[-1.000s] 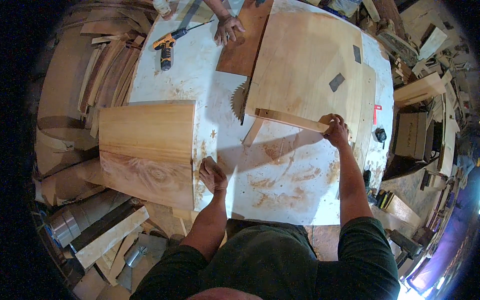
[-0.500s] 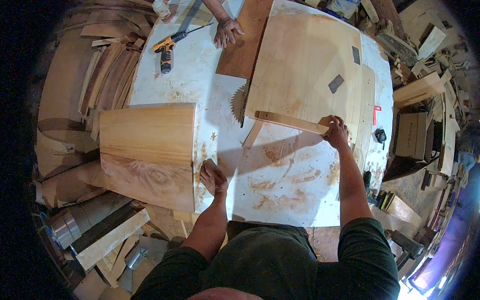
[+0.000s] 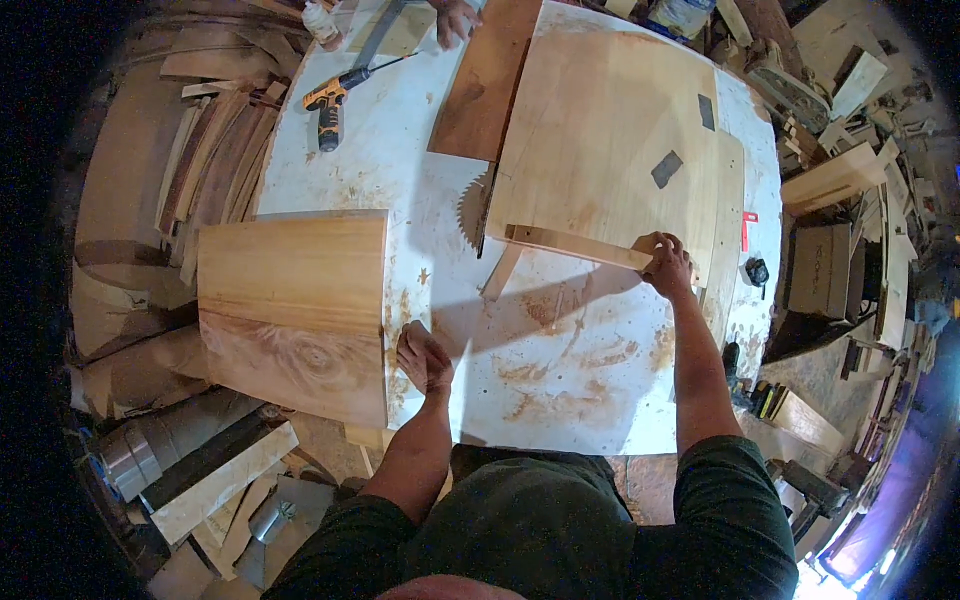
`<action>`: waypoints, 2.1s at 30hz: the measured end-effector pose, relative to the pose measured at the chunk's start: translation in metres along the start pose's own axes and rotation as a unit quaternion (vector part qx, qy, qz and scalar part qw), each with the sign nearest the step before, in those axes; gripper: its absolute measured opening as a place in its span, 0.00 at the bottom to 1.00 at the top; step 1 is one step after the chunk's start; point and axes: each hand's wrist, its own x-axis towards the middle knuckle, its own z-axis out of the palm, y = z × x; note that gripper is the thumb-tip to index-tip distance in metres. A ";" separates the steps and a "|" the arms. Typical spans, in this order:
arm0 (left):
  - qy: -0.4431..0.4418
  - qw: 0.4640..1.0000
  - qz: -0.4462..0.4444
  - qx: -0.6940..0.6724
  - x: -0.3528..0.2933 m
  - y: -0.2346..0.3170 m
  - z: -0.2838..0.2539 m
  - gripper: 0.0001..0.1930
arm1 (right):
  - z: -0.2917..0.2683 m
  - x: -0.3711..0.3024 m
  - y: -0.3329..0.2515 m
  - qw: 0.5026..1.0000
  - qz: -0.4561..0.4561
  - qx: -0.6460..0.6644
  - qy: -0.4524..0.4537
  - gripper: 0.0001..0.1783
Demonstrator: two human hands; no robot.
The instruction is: Assembling wooden panels and components using a power drill and nail gun in a workshop environment.
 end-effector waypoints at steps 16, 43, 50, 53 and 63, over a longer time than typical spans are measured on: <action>0.001 1.000 0.011 0.005 0.002 0.008 -0.011 0.26 | -0.009 0.000 -0.009 0.999 0.025 -0.028 -0.025 0.52; 0.063 0.997 0.033 0.039 -0.001 0.002 0.003 0.20 | 0.027 -0.007 -0.048 0.984 -0.121 0.103 0.076 0.25; 0.076 0.995 0.031 0.049 0.000 0.007 0.006 0.20 | 0.020 -0.009 -0.056 0.992 -0.063 0.070 0.081 0.24; 0.071 0.995 0.031 0.065 -0.001 0.004 0.007 0.20 | 0.023 -0.017 -0.067 0.985 -0.075 0.027 0.152 0.27; 0.069 0.994 0.042 0.071 0.001 0.003 0.006 0.20 | 0.127 -0.082 -0.240 0.925 -0.321 0.115 0.167 0.27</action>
